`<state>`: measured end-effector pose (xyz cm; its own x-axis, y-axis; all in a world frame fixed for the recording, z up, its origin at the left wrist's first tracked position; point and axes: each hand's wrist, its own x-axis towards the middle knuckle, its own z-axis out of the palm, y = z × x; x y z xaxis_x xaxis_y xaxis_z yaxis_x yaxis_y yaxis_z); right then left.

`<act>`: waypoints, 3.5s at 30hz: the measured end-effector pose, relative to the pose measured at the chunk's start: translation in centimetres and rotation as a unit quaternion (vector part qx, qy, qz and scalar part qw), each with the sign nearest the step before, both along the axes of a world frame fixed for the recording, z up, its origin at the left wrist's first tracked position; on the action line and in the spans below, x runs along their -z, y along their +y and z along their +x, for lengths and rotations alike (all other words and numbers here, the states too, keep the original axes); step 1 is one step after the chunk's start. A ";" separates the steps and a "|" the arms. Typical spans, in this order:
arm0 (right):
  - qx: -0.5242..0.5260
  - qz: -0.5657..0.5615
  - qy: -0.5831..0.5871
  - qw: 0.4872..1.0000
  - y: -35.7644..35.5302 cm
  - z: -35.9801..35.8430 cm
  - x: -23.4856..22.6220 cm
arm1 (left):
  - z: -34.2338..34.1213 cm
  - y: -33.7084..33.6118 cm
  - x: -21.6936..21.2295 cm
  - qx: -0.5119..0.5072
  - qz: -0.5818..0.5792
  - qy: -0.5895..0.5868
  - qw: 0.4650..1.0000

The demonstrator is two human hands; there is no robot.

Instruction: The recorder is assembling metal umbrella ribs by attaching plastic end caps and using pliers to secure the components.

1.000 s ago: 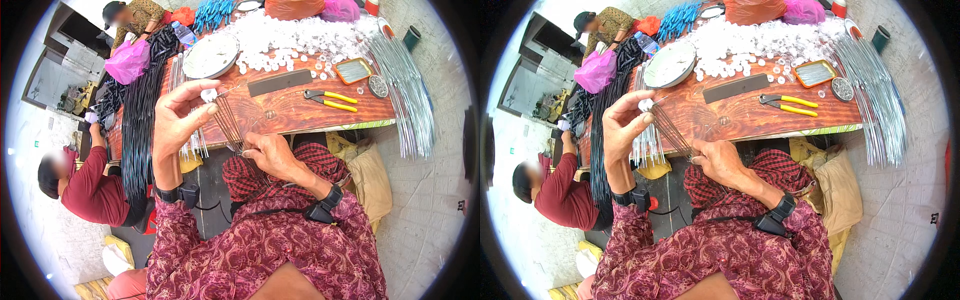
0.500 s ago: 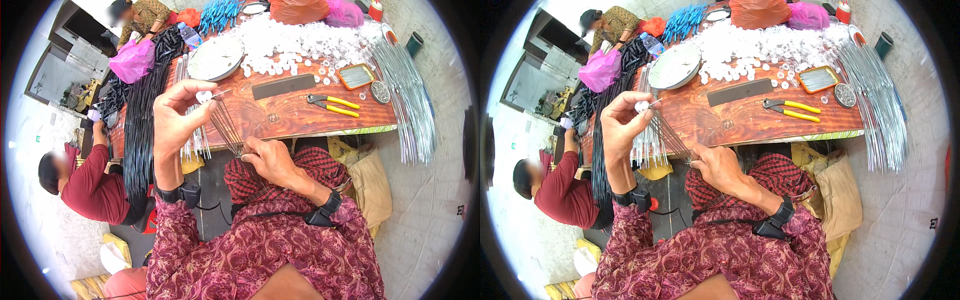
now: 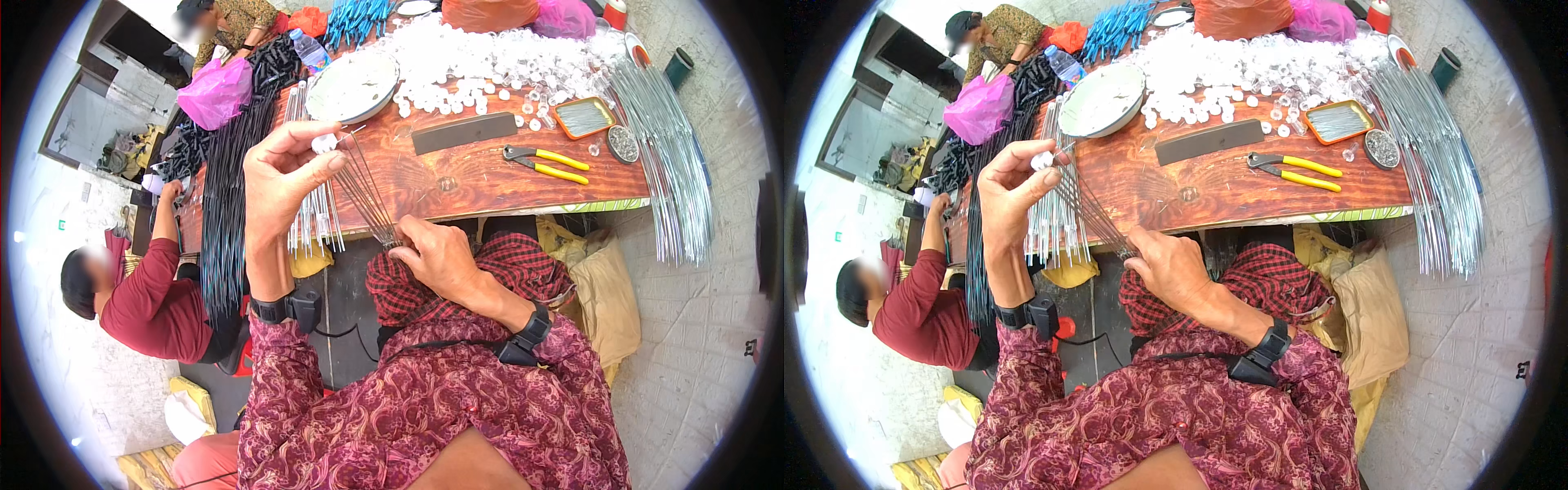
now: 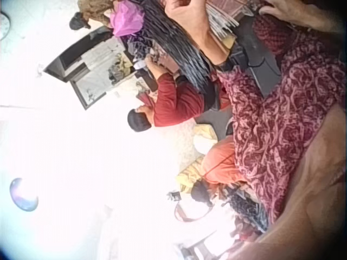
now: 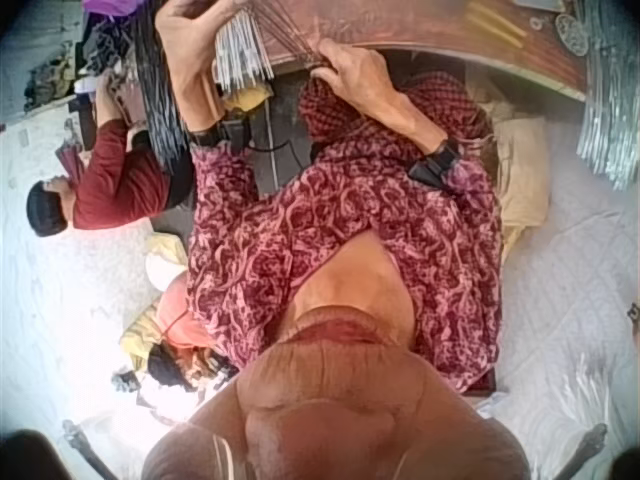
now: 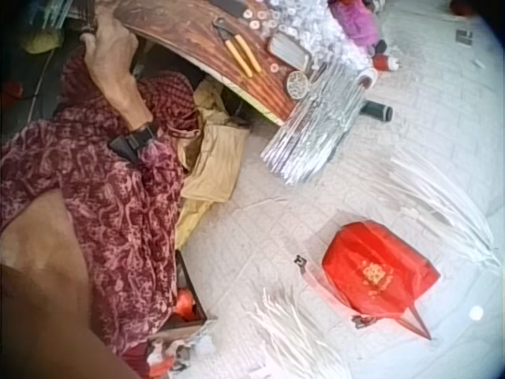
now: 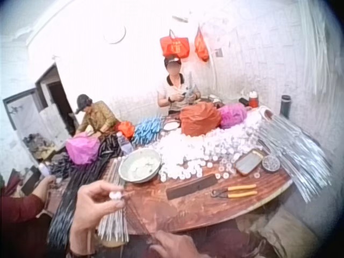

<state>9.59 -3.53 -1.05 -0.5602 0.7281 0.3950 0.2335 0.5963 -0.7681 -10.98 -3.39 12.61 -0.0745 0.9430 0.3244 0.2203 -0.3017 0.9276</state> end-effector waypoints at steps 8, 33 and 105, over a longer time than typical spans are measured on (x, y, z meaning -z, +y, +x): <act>-0.018 0.022 -0.024 0.999 -0.6 -0.3 -0.3 | -1.6 0.2 0.6 0.009 -0.017 -0.011 1.000; -0.027 0.037 -0.021 0.999 0.0 0.0 -0.1 | -2.0 1.5 1.7 0.047 -0.011 -0.055 0.997; -0.096 -0.226 0.001 0.969 1.8 0.4 -0.2 | 3.0 -0.4 0.6 -0.034 0.073 0.114 0.990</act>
<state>9.94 -1.76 -0.82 -0.7016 0.7100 0.0611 0.1496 0.2306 -0.9615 -7.99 -3.82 12.00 -0.0443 0.8804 0.4721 0.4436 -0.4061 0.7989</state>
